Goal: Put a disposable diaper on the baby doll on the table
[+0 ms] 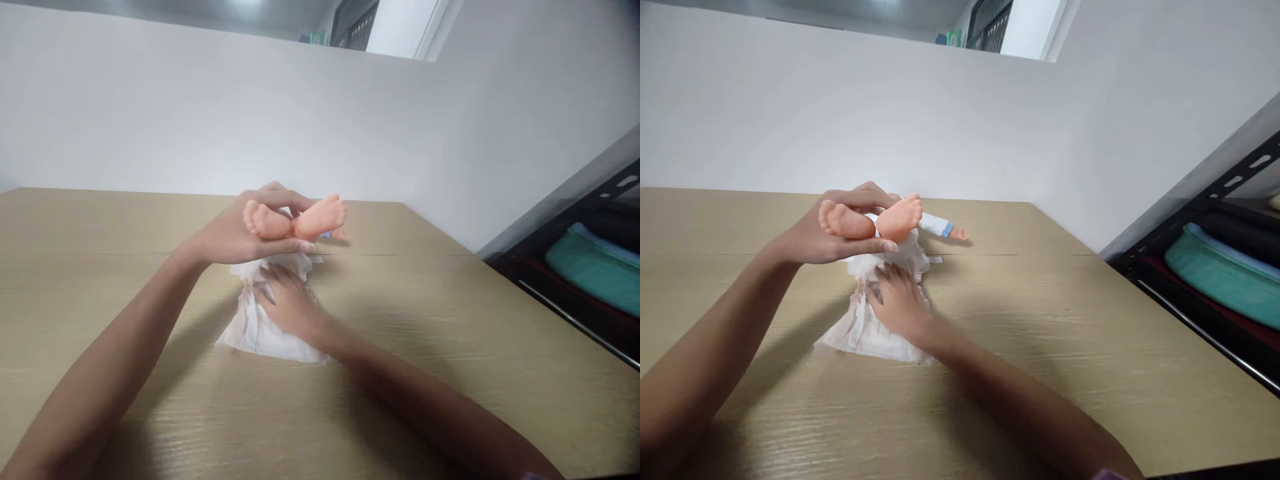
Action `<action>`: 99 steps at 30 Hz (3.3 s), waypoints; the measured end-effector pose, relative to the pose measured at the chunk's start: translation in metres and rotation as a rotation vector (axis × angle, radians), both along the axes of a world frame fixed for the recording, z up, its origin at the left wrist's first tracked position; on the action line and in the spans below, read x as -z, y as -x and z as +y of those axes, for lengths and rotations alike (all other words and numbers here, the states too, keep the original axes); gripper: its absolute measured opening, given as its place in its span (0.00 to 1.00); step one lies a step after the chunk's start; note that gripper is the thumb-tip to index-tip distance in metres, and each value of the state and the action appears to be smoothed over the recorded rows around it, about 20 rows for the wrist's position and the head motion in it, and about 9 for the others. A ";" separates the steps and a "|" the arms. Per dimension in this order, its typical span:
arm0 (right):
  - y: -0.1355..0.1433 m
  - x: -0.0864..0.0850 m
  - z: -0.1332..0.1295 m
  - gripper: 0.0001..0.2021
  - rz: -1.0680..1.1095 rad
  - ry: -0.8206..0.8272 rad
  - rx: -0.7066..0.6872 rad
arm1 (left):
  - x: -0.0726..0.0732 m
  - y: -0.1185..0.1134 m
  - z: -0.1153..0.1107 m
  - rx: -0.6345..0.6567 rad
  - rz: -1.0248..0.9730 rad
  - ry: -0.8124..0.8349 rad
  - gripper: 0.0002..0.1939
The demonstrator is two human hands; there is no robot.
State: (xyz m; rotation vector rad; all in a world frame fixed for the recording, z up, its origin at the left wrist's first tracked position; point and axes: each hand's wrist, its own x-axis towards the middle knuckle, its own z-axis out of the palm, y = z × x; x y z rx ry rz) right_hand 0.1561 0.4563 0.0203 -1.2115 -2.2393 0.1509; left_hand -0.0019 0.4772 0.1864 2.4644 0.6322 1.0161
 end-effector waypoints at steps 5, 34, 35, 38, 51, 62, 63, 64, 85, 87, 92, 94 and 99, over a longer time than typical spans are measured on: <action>-0.005 -0.007 -0.016 0.10 -0.009 0.033 -0.035 | 0.000 -0.001 0.000 -0.012 -0.009 -0.004 0.23; -0.071 -0.003 -0.015 0.03 0.265 -0.257 -0.022 | 0.006 -0.001 -0.003 0.069 -0.019 0.031 0.19; -0.078 -0.003 -0.020 0.06 0.303 -0.284 -0.003 | 0.008 -0.001 -0.005 0.085 -0.007 0.024 0.19; -0.089 -0.004 -0.030 0.20 0.381 -0.342 0.031 | 0.014 -0.003 -0.011 0.098 0.055 0.013 0.18; -0.092 -0.021 -0.035 0.26 0.432 -0.253 -0.141 | 0.059 -0.003 -0.043 0.185 0.086 -0.091 0.20; -0.156 -0.001 -0.021 0.16 0.035 -0.275 -0.456 | 0.114 0.073 -0.054 0.089 0.220 -0.176 0.15; -0.157 0.001 -0.019 0.16 -0.021 -0.265 -0.486 | 0.121 0.077 -0.054 0.086 0.221 -0.191 0.17; -0.158 0.002 -0.017 0.17 -0.058 -0.260 -0.499 | 0.128 0.080 -0.054 0.082 0.216 -0.210 0.18; -0.141 -0.015 -0.049 0.22 -0.201 -0.049 -0.367 | 0.161 0.094 -0.049 0.171 0.390 -0.252 0.31; -0.129 -0.010 -0.059 0.30 -0.206 -0.119 -0.291 | 0.162 0.094 -0.049 0.171 0.398 -0.249 0.30; -0.106 0.006 -0.070 0.19 -0.240 -0.255 -0.111 | 0.163 0.096 -0.049 0.191 0.430 -0.229 0.34; -0.102 0.010 -0.071 0.18 -0.261 -0.283 -0.085 | 0.163 0.096 -0.048 0.201 0.428 -0.205 0.38; -0.098 0.012 -0.071 0.19 -0.248 -0.325 -0.033 | 0.160 0.091 -0.052 0.213 0.385 -0.110 0.42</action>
